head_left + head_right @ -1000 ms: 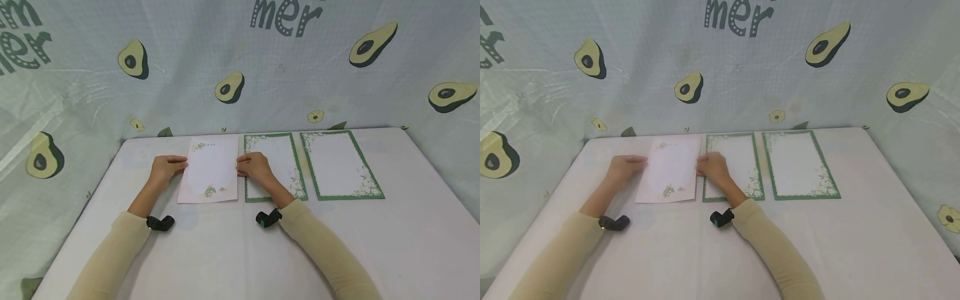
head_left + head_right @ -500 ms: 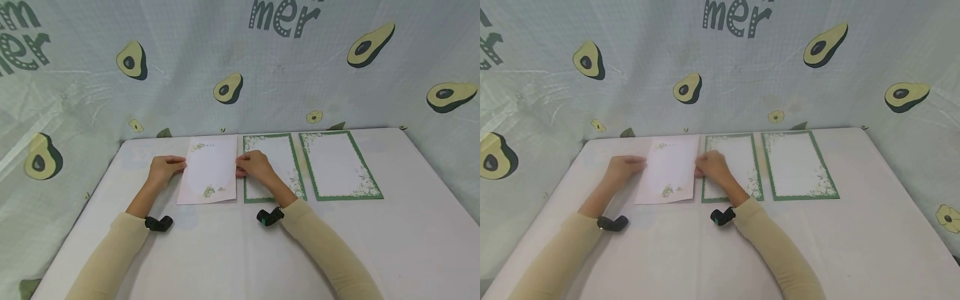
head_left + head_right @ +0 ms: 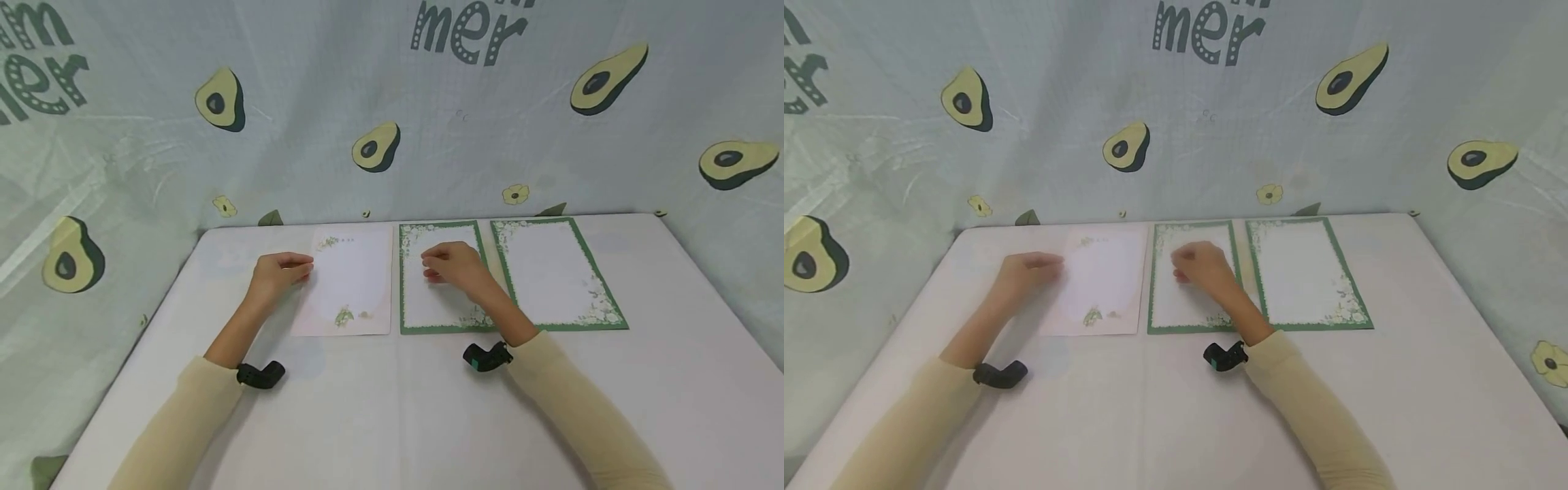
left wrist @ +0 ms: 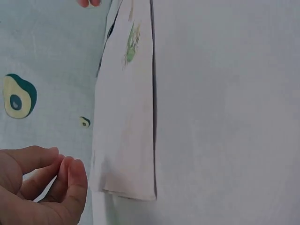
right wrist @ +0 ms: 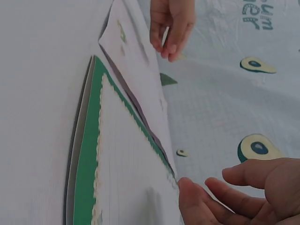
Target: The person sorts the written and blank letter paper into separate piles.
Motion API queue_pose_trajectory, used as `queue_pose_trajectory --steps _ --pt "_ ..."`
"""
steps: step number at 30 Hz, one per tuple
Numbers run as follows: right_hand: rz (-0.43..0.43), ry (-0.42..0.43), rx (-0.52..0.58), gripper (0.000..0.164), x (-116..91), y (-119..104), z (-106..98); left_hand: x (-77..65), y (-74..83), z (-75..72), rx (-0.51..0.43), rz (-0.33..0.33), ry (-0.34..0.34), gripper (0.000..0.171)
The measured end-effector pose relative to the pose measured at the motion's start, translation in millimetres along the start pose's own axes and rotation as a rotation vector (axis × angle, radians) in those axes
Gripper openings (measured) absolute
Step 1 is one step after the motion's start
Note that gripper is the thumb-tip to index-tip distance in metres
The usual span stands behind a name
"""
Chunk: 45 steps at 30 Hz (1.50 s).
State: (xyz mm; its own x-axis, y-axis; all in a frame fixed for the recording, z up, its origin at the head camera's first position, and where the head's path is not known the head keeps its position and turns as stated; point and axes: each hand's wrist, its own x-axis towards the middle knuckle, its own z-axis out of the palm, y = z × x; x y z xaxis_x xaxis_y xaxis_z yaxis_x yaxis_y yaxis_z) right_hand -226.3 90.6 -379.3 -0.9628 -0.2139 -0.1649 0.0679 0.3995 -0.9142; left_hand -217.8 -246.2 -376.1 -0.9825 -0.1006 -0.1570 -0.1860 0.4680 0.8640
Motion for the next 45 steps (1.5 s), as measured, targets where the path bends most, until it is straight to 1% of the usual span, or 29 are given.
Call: queue_pose_trajectory --steps 3,6,8,11,16,20,23,27,30,34,37,40,42,45 --pt "-0.009 0.016 -0.036 0.031 -6.4 4.8 -15.2 -4.4 6.3 4.8 -0.094 0.017 -0.058 0.034" --pt "-0.011 0.017 -0.081 0.033 -12.7 10.2 -28.4 -8.3 8.5 10.1 -0.159 0.025 -0.108 0.034" --pt "-0.016 0.022 -0.104 0.034 -16.9 13.7 -37.0 -10.0 8.4 14.1 -0.164 0.037 -0.133 0.033" --pt "-0.041 0.039 -0.147 0.035 -23.3 18.8 -49.9 -11.8 7.5 21.9 -0.179 0.049 -0.153 0.029" --pt "-0.051 0.074 -0.219 0.034 -33.7 26.4 -69.9 -16.2 8.5 33.9 -0.200 0.069 -0.187 0.027" --pt "-0.044 0.088 -0.217 0.035 -40.8 30.8 -84.1 -21.8 13.5 40.1 -0.220 0.122 -0.204 0.027" --pt "-0.049 0.088 -0.255 0.036 -44.5 32.5 -92.0 -24.0 18.3 44.8 -0.226 0.156 -0.220 0.027" --pt "-0.043 0.084 -0.317 0.036 -46.4 34.0 -98.6 -22.9 23.8 54.5 -0.229 0.173 -0.244 0.028" --pt "-0.015 0.062 -0.299 0.037 -46.1 35.6 -100.9 -20.8 26.3 64.6 -0.234 0.168 -0.254 0.029" --pt "0.028 0.023 -0.250 0.038 -44.7 41.1 -102.8 -17.7 28.4 82.0 -0.224 0.174 -0.279 0.030" --pt "0.036 0.004 -0.215 0.039 -43.5 45.7 -103.6 -16.5 32.6 93.3 -0.213 0.189 -0.296 0.029" --pt "0.033 -0.003 -0.198 0.040 -40.9 49.6 -103.7 -14.2 37.9 102.5 -0.215 0.190 -0.294 0.030" --pt "0.034 -0.008 -0.188 0.042 -38.0 51.7 -103.3 -11.0 40.1 107.5 -0.213 0.176 -0.288 0.031" --pt "0.047 -0.016 -0.164 0.044 -33.1 53.3 -101.8 -4.2 42.1 113.7 -0.207 0.133 -0.294 0.033"
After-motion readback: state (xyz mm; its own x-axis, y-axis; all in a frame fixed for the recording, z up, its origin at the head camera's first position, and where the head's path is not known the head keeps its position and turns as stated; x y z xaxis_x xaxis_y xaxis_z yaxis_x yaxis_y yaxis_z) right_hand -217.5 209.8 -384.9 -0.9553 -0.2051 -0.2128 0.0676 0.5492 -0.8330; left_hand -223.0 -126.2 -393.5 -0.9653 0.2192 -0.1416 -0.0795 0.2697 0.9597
